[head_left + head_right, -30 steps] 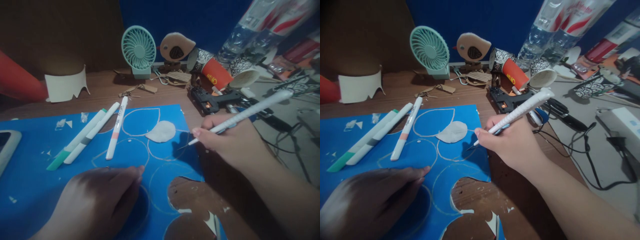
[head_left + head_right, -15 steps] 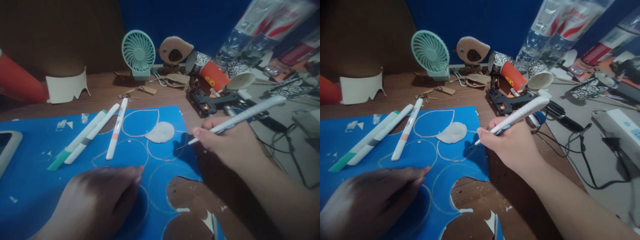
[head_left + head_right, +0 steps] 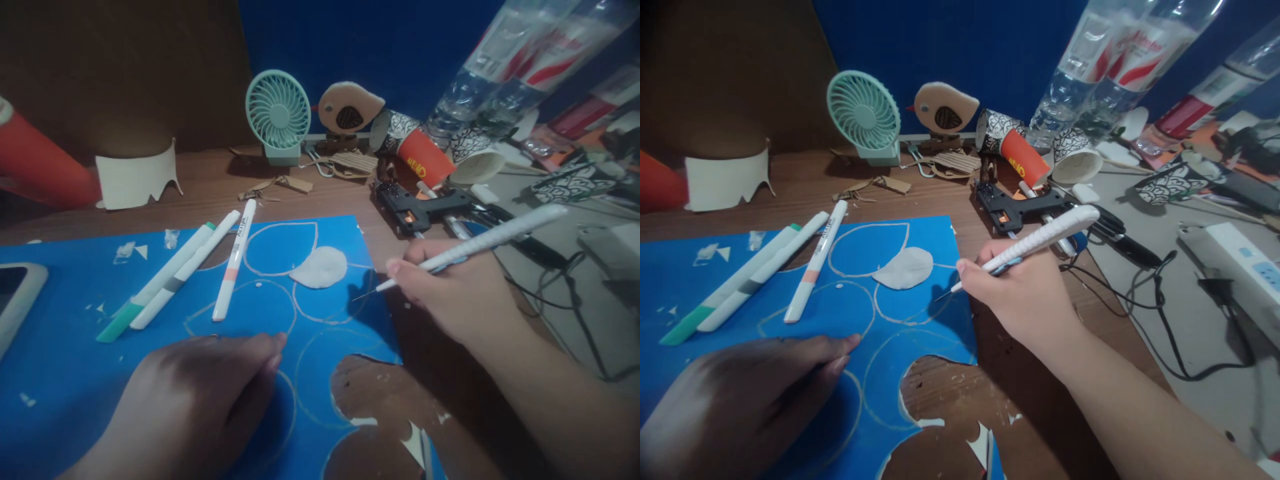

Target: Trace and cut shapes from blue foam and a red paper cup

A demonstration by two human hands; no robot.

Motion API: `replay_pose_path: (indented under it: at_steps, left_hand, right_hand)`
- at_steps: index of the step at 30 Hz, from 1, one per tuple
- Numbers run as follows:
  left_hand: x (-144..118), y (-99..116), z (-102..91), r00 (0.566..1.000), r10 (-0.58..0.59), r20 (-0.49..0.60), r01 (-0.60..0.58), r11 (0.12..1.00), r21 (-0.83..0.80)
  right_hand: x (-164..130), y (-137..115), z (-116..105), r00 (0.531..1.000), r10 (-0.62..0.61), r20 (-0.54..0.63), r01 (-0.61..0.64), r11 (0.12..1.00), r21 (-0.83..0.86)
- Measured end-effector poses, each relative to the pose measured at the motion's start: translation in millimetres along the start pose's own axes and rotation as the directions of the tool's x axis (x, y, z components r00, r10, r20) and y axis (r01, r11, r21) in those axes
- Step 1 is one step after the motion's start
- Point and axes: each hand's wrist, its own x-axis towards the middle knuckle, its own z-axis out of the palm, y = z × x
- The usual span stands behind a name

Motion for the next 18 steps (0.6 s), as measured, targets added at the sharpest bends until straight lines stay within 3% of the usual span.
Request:
replay_pose_path:
  at_steps: [10,18]
  left_hand:
    - [2.8,0.8,-1.3,0.999,-0.023,0.041,0.024,1.0,-0.02]
    - [3.4,5.7,-3.1,1.0,-0.015,-0.007,0.015,1.0,-0.006]
  right_hand:
    - [-0.8,-3.0,-0.7,0.999,-0.034,-0.033,0.032,0.997,-0.066]
    - [-3.1,-5.4,-7.2,0.998,0.018,0.055,-0.015,0.998,-0.066]
